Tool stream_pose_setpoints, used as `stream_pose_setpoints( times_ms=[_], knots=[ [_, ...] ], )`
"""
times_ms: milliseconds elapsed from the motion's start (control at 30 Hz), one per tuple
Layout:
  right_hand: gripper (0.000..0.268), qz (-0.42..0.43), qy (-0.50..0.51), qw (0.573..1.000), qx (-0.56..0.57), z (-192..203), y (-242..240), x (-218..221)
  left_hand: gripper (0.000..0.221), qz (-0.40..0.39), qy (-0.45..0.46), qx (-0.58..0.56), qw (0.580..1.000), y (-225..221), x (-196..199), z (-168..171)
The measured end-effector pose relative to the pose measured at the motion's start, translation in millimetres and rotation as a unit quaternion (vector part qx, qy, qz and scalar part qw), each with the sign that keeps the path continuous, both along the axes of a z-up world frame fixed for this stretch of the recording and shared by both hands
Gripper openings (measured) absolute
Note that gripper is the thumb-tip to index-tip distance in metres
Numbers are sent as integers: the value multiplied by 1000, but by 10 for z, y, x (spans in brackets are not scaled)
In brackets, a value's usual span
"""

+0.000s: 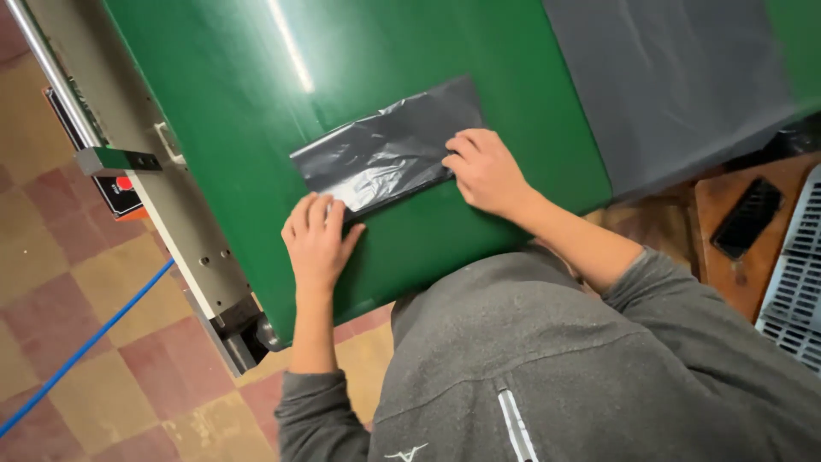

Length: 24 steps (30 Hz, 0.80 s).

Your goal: Folding black plastic bags on a conveyor belt and placing them into a plastic crate.

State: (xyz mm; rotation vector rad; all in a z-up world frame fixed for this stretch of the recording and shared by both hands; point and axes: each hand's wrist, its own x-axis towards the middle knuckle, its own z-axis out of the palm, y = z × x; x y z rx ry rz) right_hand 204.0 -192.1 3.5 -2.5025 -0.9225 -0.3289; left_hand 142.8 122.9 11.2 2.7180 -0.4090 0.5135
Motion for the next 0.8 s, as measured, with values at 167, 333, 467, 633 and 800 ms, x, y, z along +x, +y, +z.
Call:
stream_pose_setpoints(
  times_ms=[167,333,467,633,800],
  knots=[
    [42,63,3,998,12,-51,491,-358,13,-88,158,171,969,-32,-37,-194],
    [37,142,53,987,58,-528,434,-642,18,-239,304,-6,922,-412,422,-55],
    [29,2,311,920,239,-908,162,-752,36,-172,520,-299,781,-421,1022,-536],
    [31,-256,515,686,445,-921,-41,-258,64,-28,530,-391,752,-492,1298,-918],
    [22,-198,661,423,588,-956,-239,-78,43,39,184,-78,979,-884,1059,-782]
  ],
)
